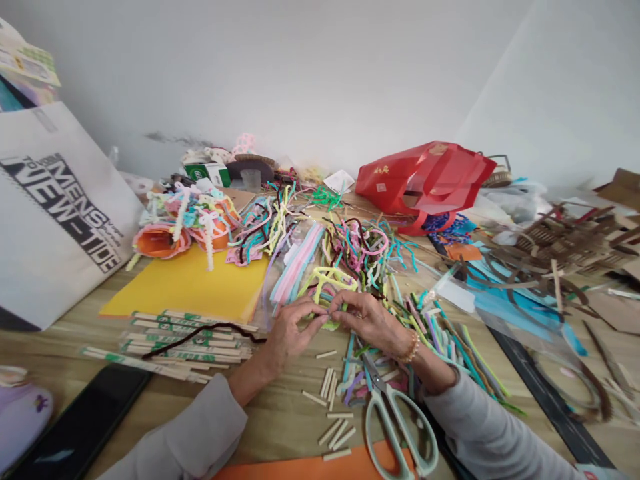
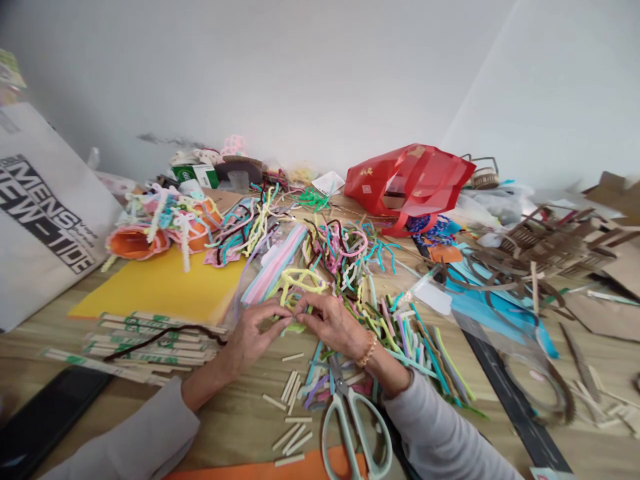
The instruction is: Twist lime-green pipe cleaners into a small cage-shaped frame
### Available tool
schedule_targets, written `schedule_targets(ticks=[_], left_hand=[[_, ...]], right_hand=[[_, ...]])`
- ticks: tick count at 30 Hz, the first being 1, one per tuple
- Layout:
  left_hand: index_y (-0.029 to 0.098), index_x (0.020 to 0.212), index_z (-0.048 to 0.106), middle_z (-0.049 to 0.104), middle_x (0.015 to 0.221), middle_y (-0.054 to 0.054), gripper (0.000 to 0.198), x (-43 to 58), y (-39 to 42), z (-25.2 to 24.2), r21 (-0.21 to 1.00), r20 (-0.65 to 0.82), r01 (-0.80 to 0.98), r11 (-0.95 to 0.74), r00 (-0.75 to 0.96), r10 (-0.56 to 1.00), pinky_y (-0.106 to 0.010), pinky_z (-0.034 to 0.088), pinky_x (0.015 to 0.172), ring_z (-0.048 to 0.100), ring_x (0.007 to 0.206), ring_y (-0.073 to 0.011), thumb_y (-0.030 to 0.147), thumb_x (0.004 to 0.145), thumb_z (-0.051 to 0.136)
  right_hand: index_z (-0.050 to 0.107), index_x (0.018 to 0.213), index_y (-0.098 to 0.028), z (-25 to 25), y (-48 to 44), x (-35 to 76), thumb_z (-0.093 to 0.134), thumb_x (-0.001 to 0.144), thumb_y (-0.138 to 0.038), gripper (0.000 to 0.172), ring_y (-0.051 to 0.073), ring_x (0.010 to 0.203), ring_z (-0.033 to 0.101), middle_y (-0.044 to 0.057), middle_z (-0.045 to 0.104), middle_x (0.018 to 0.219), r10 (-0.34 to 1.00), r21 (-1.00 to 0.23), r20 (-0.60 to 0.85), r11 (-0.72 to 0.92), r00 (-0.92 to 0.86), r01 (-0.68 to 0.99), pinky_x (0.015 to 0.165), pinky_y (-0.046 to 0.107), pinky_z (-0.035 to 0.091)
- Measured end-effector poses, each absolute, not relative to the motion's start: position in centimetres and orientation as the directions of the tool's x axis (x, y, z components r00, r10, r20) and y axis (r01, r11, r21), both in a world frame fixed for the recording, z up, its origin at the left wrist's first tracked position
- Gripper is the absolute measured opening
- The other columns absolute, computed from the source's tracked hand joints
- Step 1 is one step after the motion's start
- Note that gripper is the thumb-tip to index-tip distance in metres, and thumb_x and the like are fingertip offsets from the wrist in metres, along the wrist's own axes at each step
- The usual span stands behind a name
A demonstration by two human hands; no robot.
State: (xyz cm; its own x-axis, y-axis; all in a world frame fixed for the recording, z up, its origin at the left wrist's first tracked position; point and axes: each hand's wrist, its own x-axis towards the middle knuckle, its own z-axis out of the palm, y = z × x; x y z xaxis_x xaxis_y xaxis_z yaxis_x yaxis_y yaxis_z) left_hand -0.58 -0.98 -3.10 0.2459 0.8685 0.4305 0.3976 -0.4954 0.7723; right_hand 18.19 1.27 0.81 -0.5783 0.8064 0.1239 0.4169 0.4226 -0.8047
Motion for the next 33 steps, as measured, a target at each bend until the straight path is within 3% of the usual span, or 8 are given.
schedule_targets(ticks=[12, 24, 33], left_hand=[[0.017, 0.077, 0.065, 0.068, 0.079, -0.004, 0.018, -0.73, -1.07, -2.43, 0.805, 0.354, 0.386, -0.452, 0.300, 0.886, -0.028, 0.045, 0.077, 0.062, 0.082, -0.0189, 0.025, 0.087, 0.052], [0.017, 0.081, 0.065, 0.068, 0.080, -0.004, 0.026, -0.83, -1.02, -2.32, 0.828, 0.269, 0.407, -0.386, 0.317, 0.910, -0.028, 0.045, 0.076, 0.059, 0.081, -0.0184, 0.032, 0.089, 0.046], [0.016, 0.077, 0.064, 0.068, 0.079, -0.004, 0.009, -0.75, -0.89, -2.81, 0.803, 0.360, 0.398, -0.443, 0.267, 0.894, -0.030, 0.046, 0.079, 0.062, 0.080, -0.0180, 0.020, 0.080, 0.057]], right_hand=[[0.061, 0.091, -0.016, 0.79, 1.34, 18.70, 0.049, 0.091, -0.026, 0.016, 0.016, 0.071, 0.055, 0.004, 0.063, 0.079, 0.727, -0.623, 0.217, 0.617, -0.651, 0.482, 0.069, 0.027, 0.041], [0.060, 0.091, -0.016, 0.79, 1.39, 18.58, 0.049, 0.091, -0.019, 0.012, 0.015, 0.074, 0.056, 0.003, 0.063, 0.080, 0.701, -0.658, 0.253, 0.630, -0.667, 0.412, 0.071, 0.025, 0.041], [0.062, 0.094, -0.017, 0.47, 1.48, 18.40, 0.052, 0.089, -0.023, 0.012, 0.017, 0.078, 0.058, 0.004, 0.065, 0.085, 0.725, -0.671, 0.269, 0.613, -0.634, 0.416, 0.073, 0.027, 0.042]])
